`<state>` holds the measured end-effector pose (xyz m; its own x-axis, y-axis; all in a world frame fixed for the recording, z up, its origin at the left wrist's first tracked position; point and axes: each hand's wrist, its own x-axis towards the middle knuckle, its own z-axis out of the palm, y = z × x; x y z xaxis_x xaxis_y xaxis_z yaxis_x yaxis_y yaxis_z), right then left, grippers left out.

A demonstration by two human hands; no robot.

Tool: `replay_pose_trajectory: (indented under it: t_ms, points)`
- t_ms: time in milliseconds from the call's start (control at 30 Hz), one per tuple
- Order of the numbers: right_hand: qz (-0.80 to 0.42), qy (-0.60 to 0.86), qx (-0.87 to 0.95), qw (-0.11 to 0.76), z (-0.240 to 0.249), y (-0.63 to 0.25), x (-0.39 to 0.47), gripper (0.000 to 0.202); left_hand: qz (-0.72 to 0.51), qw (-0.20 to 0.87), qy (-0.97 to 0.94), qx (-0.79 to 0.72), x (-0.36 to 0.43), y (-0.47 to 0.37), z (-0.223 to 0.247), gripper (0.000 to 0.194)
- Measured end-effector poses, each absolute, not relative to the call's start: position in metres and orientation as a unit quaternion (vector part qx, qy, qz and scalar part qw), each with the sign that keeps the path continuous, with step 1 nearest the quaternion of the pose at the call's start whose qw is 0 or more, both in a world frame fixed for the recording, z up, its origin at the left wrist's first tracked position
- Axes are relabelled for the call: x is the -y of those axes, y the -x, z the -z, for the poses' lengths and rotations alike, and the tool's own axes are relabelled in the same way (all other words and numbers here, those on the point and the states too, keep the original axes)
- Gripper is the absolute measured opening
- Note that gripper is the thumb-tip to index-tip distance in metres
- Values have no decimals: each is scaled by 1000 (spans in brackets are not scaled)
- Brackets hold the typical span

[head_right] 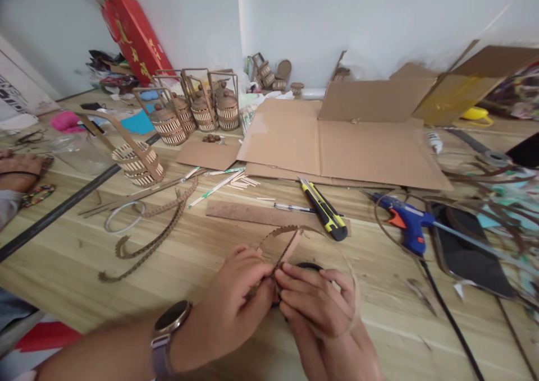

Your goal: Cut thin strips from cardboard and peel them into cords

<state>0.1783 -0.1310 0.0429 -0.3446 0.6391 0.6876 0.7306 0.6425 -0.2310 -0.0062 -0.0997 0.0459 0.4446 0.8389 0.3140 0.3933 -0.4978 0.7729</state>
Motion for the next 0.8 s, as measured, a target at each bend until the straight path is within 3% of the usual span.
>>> replay_pose_trajectory:
  t_ms: [200, 533, 667, 733, 800]
  points:
    - [54, 415, 817, 397, -42, -182, 128, 13, -353, 319, -791, -384, 99, 6, -46, 24]
    - [19, 453, 803, 386, -49, -187, 123, 23, -351, 352, -780, -380, 94, 11, -49, 29]
    - [-84, 453, 839, 289, -61, -213, 111, 17, -374, 478, -647, -461, 80, 17, -52, 33]
    - [-140, 417, 874, 207, -55, -223, 107, 27, -390, 526, -587, -477, 73, 19, -53, 34]
    - [-141, 416, 880, 182, -41, -226, 106, 41, -402, 549, -552, -481, 68, 20, -54, 36]
